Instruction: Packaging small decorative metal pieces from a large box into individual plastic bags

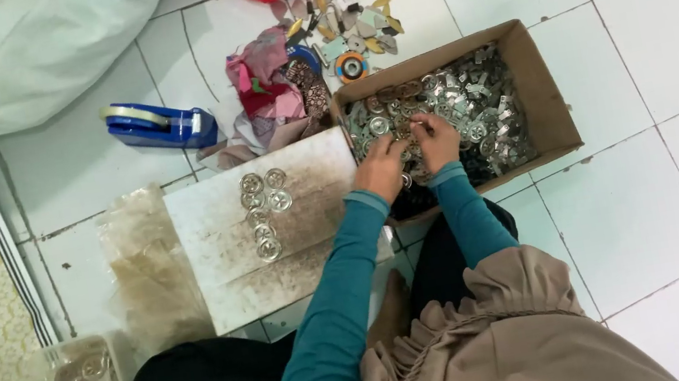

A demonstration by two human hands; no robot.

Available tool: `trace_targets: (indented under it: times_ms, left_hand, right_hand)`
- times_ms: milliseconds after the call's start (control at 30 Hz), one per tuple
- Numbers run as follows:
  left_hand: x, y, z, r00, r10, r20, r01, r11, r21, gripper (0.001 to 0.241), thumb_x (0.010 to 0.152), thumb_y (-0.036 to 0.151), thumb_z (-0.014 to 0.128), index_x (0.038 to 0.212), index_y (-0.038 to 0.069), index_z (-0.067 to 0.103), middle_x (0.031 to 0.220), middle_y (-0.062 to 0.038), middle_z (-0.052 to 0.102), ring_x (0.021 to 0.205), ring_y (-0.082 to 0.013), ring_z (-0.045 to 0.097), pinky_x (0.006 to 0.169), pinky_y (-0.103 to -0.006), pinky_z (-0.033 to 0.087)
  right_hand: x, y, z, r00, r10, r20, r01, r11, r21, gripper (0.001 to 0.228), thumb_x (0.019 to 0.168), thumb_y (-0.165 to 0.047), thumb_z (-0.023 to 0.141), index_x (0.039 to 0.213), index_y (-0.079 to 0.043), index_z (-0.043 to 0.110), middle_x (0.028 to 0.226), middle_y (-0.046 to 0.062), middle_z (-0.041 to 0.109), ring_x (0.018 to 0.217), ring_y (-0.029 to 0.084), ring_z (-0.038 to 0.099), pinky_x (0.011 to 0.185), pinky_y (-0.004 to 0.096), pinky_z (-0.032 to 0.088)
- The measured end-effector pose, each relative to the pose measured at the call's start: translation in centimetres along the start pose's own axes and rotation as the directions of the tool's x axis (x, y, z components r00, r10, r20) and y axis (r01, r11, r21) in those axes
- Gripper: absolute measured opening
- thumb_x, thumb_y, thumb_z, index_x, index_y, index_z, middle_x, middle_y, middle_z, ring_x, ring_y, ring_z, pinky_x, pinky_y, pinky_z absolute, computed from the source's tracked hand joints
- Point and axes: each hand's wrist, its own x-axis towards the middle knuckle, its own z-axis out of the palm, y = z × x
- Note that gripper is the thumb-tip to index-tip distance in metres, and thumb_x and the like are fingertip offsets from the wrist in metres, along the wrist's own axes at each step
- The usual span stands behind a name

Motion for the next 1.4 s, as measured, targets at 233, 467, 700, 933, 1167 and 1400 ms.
trace_targets:
  times_ms: [233, 467, 700, 933, 1167, 1400]
  left_hand:
    - [2.8, -2.0, 10.0, 0.853, -0.263, 0.451, 0.251, 0.964, 0.088, 0.052, 0.092, 0.007, 0.064, 0.142, 0.003, 0.052, 0.138, -0.02, 0.052, 0.127, -0.0389, 0.056, 0.092, -0.046, 0.062]
    - [3.4, -3.1, 8.5, 0.816, -0.404, 0.413, 0.455, 0.89, -0.027, 0.041, 0.101, 0.016, 0.053, 0.141, 0.012, 0.058, 0.138, -0.012, 0.053, 0.127, -0.0312, 0.058, 0.093, -0.0404, 0.061]
    - [3.7, -1.2, 3.9, 0.768, -0.472, 0.433, 0.596, 0.774, -0.213, 0.042, 0.107, 0.017, 0.044, 0.147, 0.014, 0.055, 0.14, -0.014, 0.054, 0.13, -0.0335, 0.059, 0.1, -0.0448, 0.06]
    - [3.1, 0.5, 1.8, 0.812, -0.465, 0.353, 0.584, 0.663, -0.469, 0.041, 0.109, 0.011, 0.041, 0.147, 0.016, 0.056, 0.142, -0.017, 0.054, 0.134, -0.0408, 0.055, 0.108, -0.0523, 0.055]
    - [0.4, 0.5, 5.6, 0.837, -0.4, 0.375, 0.533, 0.752, -0.387, 0.041, 0.11, 0.017, 0.042, 0.149, 0.013, 0.053, 0.144, -0.019, 0.059, 0.135, -0.0358, 0.057, 0.113, -0.0464, 0.054]
    - [-1.1, 2.4, -0.8, 0.755, -0.516, 0.405, 0.641, 0.447, -0.624, 0.076, 0.11, 0.061, 0.024, 0.161, 0.006, 0.037, 0.159, -0.026, 0.043, 0.149, -0.0411, 0.04, 0.125, -0.0538, 0.032]
  right_hand:
    - [1.0, 8.5, 1.3, 0.985, 0.126, 0.122, -0.042, 0.843, -0.536, 0.035, 0.096, -0.028, 0.076, 0.13, -0.021, 0.072, 0.126, 0.009, 0.058, 0.115, 0.033, 0.065, 0.094, 0.052, 0.061]
    - [1.0, 6.9, 1.6, 0.985, 0.085, 0.153, 0.023, 0.803, -0.596, 0.02, 0.095, -0.023, 0.076, 0.115, -0.022, 0.072, 0.115, 0.003, 0.055, 0.119, 0.026, 0.057, 0.095, 0.044, 0.058]
    - [0.8, 6.1, 1.0, 0.966, 0.172, 0.192, 0.002, 0.739, -0.673, 0.032, 0.097, -0.036, 0.072, 0.126, -0.025, 0.066, 0.125, 0.003, 0.052, 0.124, 0.027, 0.05, 0.101, 0.047, 0.051]
    - [-0.3, 4.9, 0.3, 0.96, 0.086, 0.265, 0.134, 0.694, -0.708, 0.036, 0.098, -0.036, 0.072, 0.132, -0.027, 0.064, 0.122, 0.004, 0.054, 0.124, 0.028, 0.05, 0.1, 0.049, 0.05]
    - [-0.7, 5.4, 0.2, 0.946, 0.037, 0.321, 0.23, 0.62, -0.75, 0.03, 0.095, -0.025, 0.071, 0.124, -0.028, 0.065, 0.13, 0.006, 0.057, 0.127, 0.031, 0.051, 0.102, 0.053, 0.046]
    - [-5.4, -2.3, -1.5, 0.976, -0.216, 0.012, 0.216, 0.975, -0.046, 0.013, 0.095, -0.009, 0.083, 0.104, -0.012, 0.074, 0.094, 0.009, 0.068, 0.088, 0.032, 0.067, 0.078, 0.049, 0.056]
